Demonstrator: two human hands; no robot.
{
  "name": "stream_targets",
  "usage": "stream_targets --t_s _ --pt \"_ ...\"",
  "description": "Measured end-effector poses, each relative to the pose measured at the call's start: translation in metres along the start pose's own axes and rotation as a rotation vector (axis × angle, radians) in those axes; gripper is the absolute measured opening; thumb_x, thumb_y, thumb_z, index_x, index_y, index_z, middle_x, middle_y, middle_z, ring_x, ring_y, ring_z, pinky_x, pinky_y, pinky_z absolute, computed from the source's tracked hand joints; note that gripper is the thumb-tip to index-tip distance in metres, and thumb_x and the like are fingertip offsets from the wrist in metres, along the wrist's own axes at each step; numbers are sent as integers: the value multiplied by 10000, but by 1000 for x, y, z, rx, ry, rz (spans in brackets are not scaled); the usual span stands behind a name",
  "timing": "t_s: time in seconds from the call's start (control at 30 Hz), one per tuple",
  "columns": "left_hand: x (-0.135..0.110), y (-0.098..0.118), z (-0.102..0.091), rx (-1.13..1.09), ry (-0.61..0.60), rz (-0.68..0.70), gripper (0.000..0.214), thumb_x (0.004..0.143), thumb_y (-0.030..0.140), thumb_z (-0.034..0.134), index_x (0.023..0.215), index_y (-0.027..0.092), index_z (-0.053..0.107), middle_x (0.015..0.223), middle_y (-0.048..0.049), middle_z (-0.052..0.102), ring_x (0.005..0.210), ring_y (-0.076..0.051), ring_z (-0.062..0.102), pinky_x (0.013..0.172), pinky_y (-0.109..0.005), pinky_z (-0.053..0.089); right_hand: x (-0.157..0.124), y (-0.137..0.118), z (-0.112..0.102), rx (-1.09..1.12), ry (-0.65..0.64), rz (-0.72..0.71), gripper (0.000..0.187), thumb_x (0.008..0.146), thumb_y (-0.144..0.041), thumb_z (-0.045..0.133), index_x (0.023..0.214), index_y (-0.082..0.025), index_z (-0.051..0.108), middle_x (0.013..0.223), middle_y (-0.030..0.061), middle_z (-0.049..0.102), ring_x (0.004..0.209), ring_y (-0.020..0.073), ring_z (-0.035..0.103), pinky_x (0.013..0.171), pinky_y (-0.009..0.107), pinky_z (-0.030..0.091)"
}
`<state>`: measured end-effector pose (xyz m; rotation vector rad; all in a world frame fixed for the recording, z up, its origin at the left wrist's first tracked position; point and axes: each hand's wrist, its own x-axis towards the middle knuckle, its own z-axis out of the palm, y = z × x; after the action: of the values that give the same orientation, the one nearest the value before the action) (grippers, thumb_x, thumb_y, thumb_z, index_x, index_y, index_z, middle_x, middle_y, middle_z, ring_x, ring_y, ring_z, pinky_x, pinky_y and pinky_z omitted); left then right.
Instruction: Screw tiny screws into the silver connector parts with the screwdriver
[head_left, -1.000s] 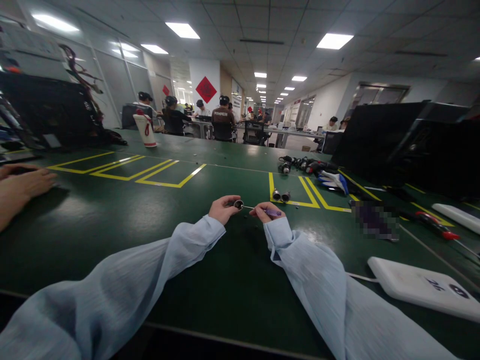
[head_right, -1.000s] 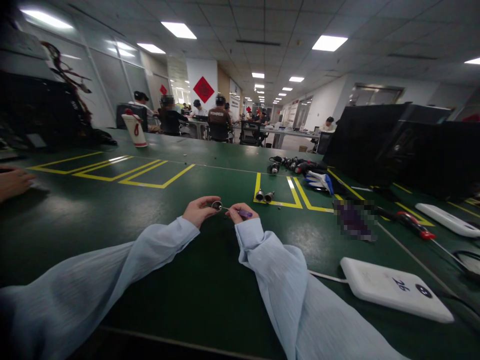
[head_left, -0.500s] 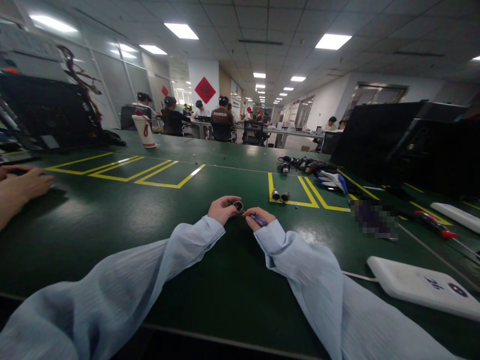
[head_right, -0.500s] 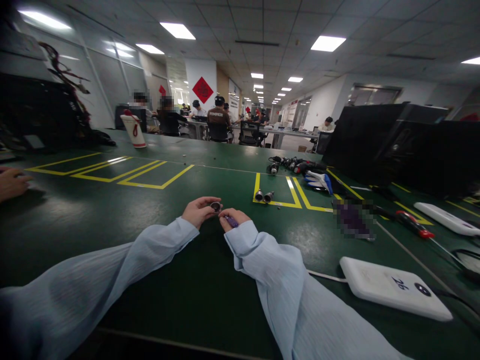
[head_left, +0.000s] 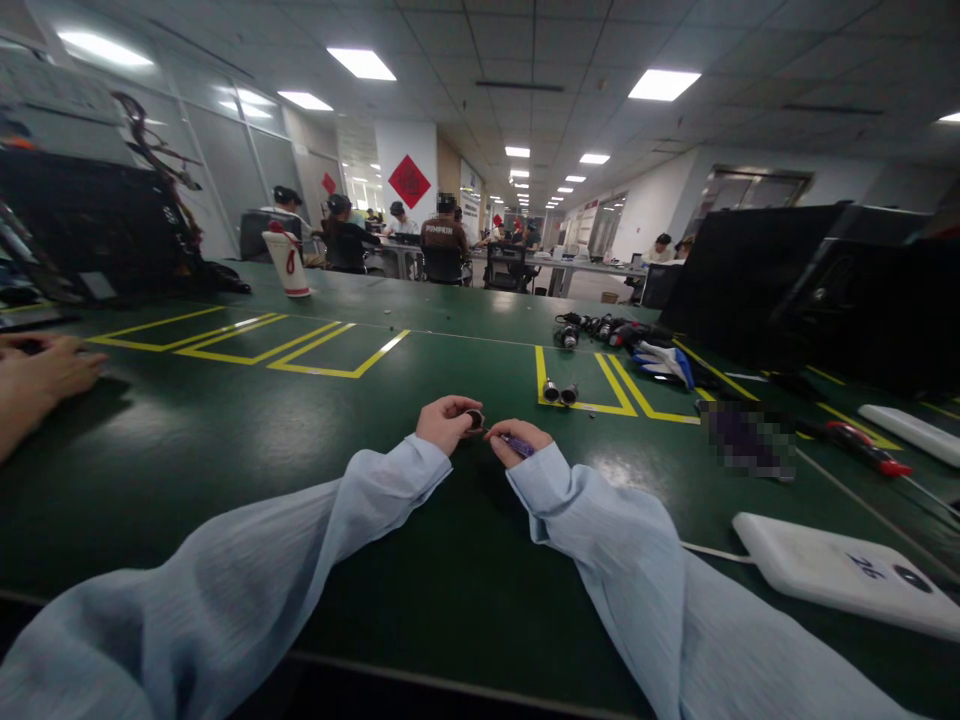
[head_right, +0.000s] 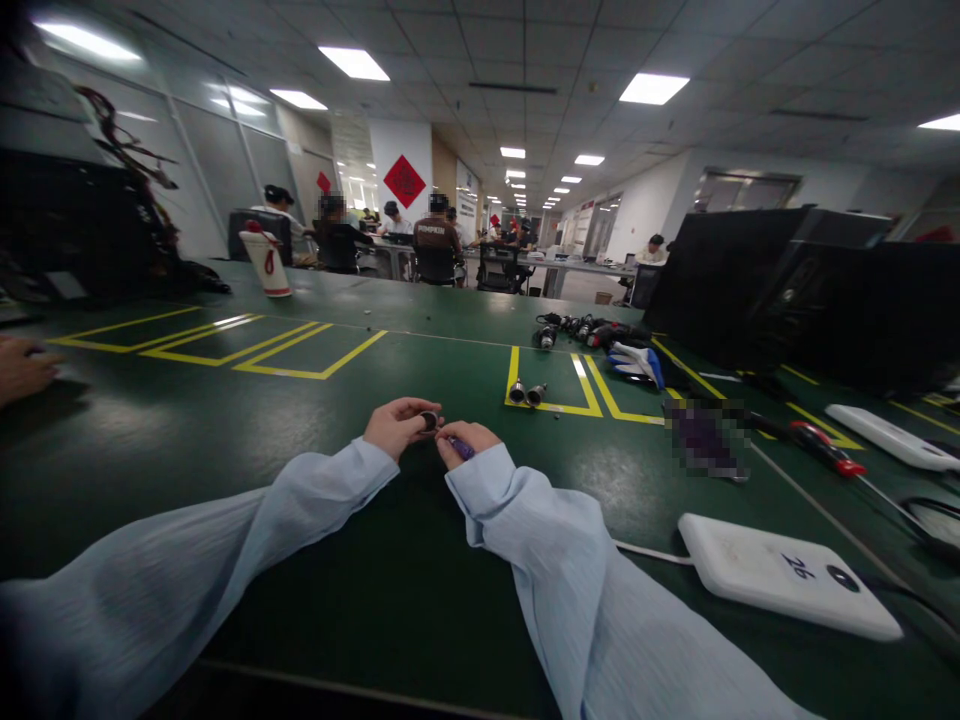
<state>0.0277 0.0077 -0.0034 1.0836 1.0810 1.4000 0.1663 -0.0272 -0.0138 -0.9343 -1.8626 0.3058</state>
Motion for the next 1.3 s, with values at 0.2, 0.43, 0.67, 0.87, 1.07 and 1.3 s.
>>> stream_targets --t_s 0.2,0.43,0.67,0.87,1.07,1.3 --pt "-30 2 -5 150 -8 -6 196 517 77 599 704 123 633 662 -33 655 591 -154 614 607 -309 534 -9 -19 -11 103 15 49 203 742 -306 477 633 -190 604 630 37 639 595 151 562 611 284 425" --pt "-61 15 -4 211 -75 -33 203 532 52 614 721 117 650 758 -61 677 661 -177 635 675 -334 532 -19 -38 -28 368 69 215 226 734 -321 481 574 -189 571 528 15 616 522 130 558 540 254 432" --pt "-60 12 0 183 -122 -115 181 573 50 620 745 105 639 731 -62 668 673 -197 645 668 -364 545 -9 -25 -39 518 271 384 227 703 -315 504 514 -189 501 366 -35 502 346 95 470 416 231 389" --pt "-62 15 1 198 -119 -99 187 564 34 635 740 98 646 727 -67 664 636 -187 644 657 -366 552 -7 -3 -27 414 288 520 262 676 -388 524 514 -184 493 346 -37 476 320 80 411 378 215 357" --pt "-60 13 0 157 -122 -146 186 586 41 627 757 113 637 752 -60 663 688 -190 646 677 -354 551 -7 3 -22 220 253 553 284 665 -431 505 513 -191 507 360 -25 494 342 106 459 405 233 386" --pt "-60 11 0 152 -121 -155 225 569 59 628 784 127 643 784 -61 662 736 -197 641 726 -358 532 -6 8 -22 83 197 556 288 674 -440 490 518 -201 526 375 -14 526 371 127 491 426 247 381"
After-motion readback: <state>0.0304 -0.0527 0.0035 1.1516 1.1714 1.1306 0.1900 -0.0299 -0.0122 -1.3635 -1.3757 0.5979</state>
